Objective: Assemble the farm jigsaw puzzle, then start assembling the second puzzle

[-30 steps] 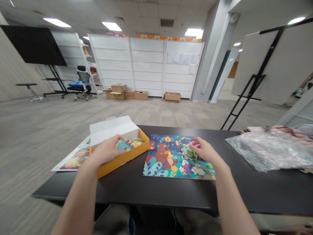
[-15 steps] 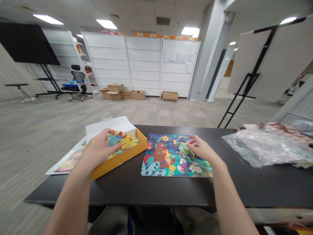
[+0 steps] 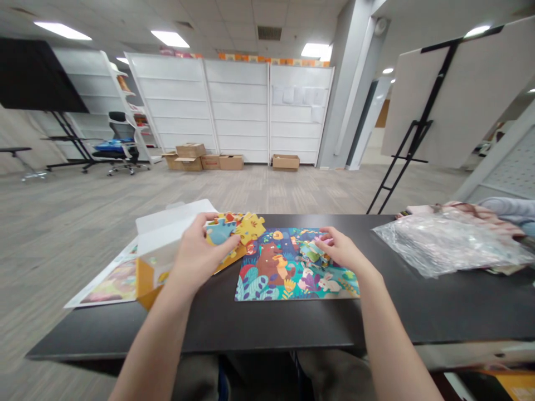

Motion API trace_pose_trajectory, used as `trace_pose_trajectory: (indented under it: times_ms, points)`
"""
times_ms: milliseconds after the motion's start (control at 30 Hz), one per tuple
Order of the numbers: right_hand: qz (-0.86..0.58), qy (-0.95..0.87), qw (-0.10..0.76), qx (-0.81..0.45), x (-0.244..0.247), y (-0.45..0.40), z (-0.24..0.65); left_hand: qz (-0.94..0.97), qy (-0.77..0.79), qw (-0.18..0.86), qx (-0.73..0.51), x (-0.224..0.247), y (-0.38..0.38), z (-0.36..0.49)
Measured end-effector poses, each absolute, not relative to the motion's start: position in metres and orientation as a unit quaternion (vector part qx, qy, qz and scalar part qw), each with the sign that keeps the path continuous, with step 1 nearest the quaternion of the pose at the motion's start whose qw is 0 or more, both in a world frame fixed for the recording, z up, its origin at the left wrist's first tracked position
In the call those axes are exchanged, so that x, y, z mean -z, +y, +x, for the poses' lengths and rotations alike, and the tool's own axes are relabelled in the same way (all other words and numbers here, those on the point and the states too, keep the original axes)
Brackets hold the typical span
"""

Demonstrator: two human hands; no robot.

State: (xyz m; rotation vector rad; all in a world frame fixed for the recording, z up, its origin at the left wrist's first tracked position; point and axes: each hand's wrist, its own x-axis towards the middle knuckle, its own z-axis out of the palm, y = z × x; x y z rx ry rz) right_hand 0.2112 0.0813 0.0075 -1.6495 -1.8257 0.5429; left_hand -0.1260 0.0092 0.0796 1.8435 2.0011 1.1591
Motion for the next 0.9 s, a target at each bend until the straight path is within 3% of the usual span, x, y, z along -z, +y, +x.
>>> trace_pose_trajectory:
  times_ms: [133,200,900]
  points:
    - [-0.616,-0.703,0.297,-0.195,-0.01,0.081,0.209,0.633,0.576,0.26,-0.448,-0.053,0.017,-0.077]
    - [-0.611,-0.71,0.294,-0.19,-0.011,0.081,0.207,0.631,0.571,0.29,-0.438,-0.038,0.022,-0.063]
    - [-0.562,-0.786,0.208,-0.153,-0.006,0.079,0.19,0.707,0.616,0.184,-0.294,0.004,0.041,-0.024]
